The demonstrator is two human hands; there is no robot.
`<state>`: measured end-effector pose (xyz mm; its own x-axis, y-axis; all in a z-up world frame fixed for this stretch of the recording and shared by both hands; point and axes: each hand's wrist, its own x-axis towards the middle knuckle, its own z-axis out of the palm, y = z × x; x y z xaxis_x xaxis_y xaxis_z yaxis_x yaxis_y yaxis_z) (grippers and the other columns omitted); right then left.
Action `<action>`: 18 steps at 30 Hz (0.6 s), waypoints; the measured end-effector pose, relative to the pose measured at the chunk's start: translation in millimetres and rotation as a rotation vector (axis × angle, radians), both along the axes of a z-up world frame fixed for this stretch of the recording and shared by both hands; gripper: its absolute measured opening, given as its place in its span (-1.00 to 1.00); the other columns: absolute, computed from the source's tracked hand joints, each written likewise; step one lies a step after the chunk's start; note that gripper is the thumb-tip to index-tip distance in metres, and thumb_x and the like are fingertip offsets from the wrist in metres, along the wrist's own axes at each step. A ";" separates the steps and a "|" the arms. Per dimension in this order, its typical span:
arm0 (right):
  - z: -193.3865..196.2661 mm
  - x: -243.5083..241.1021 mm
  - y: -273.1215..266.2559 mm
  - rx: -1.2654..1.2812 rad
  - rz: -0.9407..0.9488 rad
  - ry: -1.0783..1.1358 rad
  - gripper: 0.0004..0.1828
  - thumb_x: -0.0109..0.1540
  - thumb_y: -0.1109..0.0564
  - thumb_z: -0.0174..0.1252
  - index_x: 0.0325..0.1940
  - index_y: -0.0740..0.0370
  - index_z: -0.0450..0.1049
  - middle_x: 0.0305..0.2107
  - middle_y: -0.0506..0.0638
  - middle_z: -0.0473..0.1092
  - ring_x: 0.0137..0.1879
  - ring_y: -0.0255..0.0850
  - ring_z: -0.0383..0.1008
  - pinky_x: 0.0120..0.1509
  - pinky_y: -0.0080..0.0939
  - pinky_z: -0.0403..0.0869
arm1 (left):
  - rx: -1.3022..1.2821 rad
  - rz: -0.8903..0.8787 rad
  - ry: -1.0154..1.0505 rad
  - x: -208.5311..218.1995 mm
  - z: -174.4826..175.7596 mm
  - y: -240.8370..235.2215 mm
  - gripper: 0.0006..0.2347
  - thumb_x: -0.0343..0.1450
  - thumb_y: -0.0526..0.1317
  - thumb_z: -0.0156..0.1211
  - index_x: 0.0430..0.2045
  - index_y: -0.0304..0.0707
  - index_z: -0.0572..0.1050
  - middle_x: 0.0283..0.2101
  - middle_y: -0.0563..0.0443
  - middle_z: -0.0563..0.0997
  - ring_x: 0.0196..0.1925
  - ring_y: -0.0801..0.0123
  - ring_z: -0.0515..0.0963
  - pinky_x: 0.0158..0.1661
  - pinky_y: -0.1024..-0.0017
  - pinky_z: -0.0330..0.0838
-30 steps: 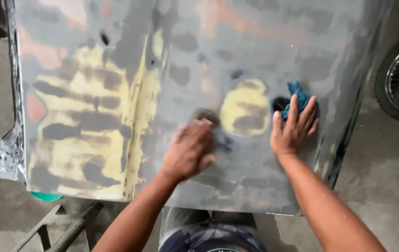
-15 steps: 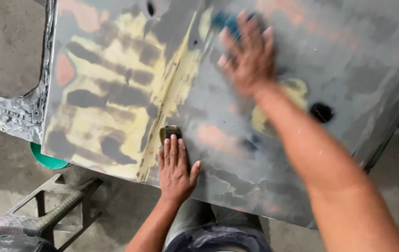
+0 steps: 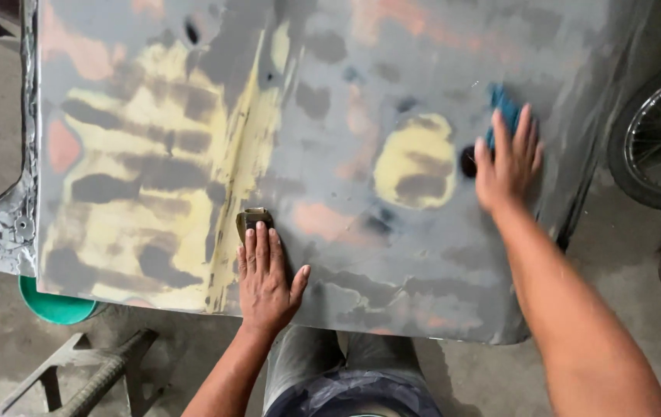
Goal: Sanding a car body panel with a sanding block and wiping it with a cloth.
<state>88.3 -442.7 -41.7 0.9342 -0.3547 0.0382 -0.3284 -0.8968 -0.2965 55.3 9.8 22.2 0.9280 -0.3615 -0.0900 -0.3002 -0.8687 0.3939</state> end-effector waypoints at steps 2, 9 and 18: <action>-3.4 41.9 18.0 -0.028 -0.045 -0.047 -0.32 0.41 -0.08 0.15 0.61 -0.10 0.16 0.56 0.25 -0.13 0.63 0.24 -0.12 0.56 0.53 -0.12 | 0.000 -0.012 -0.008 1.3 -0.8 -4.6 -0.27 0.42 0.09 0.11 0.37 -0.55 0.13 0.49 -0.43 0.07 0.56 -0.19 -0.02 0.43 -0.09 -0.13; 51.3 -34.5 211.8 0.251 0.488 -0.084 -0.52 0.32 0.10 0.07 0.35 -0.03 0.45 0.46 0.11 0.14 0.53 0.11 0.15 0.50 0.36 0.08 | -0.004 -0.028 -0.021 4.8 0.1 -4.2 -0.30 0.46 0.09 0.05 0.39 -0.55 0.13 0.51 -0.42 0.07 0.57 -0.19 -0.01 0.44 -0.07 -0.13; 81.4 -141.9 153.1 0.460 -0.023 0.126 -0.68 0.22 0.22 0.20 0.04 0.02 0.59 0.24 -0.06 0.47 -0.06 -0.14 0.57 0.34 0.07 0.33 | 0.055 -0.210 0.040 4.8 23.9 5.4 -0.31 0.42 0.06 0.12 0.34 -0.52 0.17 0.48 -0.39 0.08 0.54 -0.14 0.02 0.40 0.05 -0.03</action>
<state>-53.7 -289.6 39.6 0.9131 -0.3288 -0.2410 -0.4056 -0.6741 -0.6173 60.1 15.2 46.1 0.8281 -0.5400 -0.1504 -0.4619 -0.8094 0.3625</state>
